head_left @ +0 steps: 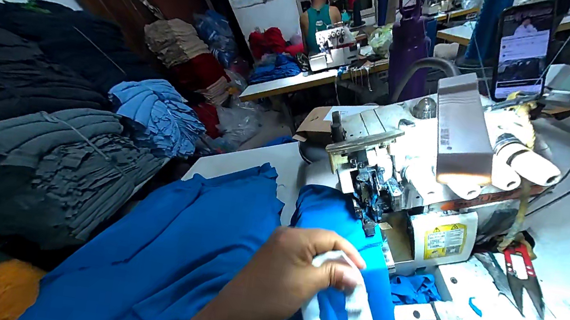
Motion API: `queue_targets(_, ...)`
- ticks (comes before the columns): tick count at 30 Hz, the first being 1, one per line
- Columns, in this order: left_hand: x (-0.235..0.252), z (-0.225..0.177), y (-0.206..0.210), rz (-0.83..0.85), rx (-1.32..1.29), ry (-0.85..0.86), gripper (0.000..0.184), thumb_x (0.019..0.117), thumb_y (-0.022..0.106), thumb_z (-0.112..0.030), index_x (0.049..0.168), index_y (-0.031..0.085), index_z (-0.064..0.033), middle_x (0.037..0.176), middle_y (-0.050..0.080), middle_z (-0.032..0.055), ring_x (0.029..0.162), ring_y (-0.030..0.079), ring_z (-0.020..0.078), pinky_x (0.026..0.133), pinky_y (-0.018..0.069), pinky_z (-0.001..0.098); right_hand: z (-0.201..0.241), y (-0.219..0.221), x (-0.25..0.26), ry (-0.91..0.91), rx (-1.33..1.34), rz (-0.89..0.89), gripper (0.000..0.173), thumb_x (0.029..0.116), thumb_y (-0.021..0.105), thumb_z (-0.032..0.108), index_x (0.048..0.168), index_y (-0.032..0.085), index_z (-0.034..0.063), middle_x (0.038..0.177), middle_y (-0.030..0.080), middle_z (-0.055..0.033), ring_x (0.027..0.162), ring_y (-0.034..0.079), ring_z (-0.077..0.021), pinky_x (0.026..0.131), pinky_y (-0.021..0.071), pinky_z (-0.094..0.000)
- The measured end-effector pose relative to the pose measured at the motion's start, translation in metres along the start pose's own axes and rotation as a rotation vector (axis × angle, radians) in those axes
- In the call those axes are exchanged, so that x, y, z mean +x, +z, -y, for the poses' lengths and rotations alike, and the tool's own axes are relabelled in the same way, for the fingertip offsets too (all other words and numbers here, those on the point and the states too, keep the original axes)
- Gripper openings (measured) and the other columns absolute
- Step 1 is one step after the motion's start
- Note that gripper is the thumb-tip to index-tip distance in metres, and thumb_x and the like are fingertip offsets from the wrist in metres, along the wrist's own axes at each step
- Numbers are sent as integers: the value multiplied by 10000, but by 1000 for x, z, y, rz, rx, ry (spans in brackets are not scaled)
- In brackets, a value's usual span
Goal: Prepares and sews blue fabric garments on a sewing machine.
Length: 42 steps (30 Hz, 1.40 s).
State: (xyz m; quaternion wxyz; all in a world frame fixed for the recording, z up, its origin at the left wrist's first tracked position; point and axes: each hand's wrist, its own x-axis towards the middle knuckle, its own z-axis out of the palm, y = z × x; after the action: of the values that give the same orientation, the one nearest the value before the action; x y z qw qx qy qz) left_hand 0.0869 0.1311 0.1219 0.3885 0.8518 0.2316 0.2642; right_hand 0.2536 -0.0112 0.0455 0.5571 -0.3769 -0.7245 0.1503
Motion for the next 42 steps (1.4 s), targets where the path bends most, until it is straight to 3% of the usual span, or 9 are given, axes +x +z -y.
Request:
queue_targets(4,28,12,6,-127,150,-154,68,873,744,-121,809,746,-145,690,684,-92,624,619,-32,597,509,135,-31,-3,16,-104,-442,-207,165,1025,594,115,987,754,106,940,782,-55,1057,711,-109,1075,439,-286)
queue_targets(15,41,15,-7,119,218,-491,75,948,710,-86,880,687,-63,631,597,-39,550,544,-3,564,457,145,-50,24,15,-96,-628,-196,159,1008,560,109,945,697,160,980,759,-24,1135,674,-163,932,499,-302)
queue_targets(19,36,16,-7,88,274,-473,75,957,705,-109,902,697,-59,662,607,-28,584,548,9,587,455,163,-52,27,15,-85,-562,-219,154,1015,550,119,968,691,158,1008,753,-42,1129,666,-163,879,498,-278)
queue_targets(25,38,15,1,44,407,-435,116,958,718,-178,890,713,-84,643,583,-15,569,509,42,570,417,212,-54,20,16,-45,-336,-213,176,1021,548,100,955,709,80,997,711,-128,1105,665,-153,985,491,-177)
queue_targets(28,37,14,3,41,469,-382,98,950,720,-173,907,713,-86,693,610,-1,639,550,79,623,444,268,-34,12,22,106,-257,-157,181,1000,581,63,972,753,13,1060,725,-217,1074,689,-236,956,508,-248)
queue_targets(31,32,20,6,27,541,-292,101,948,714,-187,921,716,-89,757,655,13,711,615,110,667,500,319,-53,18,16,-16,-364,-169,194,1032,523,118,956,700,100,1154,723,-125,1151,656,-163,977,502,-233)
queue_targets(34,25,27,11,-26,635,-189,101,944,693,-180,937,721,-83,816,648,33,754,636,150,679,523,369,-62,21,14,-128,-506,-165,211,1038,460,127,943,646,155,1202,741,-31,1148,642,-157,822,457,-325)
queue_targets(37,20,35,17,-133,745,-84,105,916,700,-202,932,731,-103,844,616,26,781,629,161,675,530,350,-58,17,15,-129,-539,-103,214,1028,471,136,905,644,165,1067,752,7,978,640,-177,748,438,-324)
queue_targets(42,22,44,24,-243,689,-82,115,940,670,-155,950,721,-52,1008,651,102,991,636,276,826,502,506,-50,24,11,14,-336,-51,236,1020,505,130,843,643,55,806,634,-105,781,636,-219,668,513,-279)
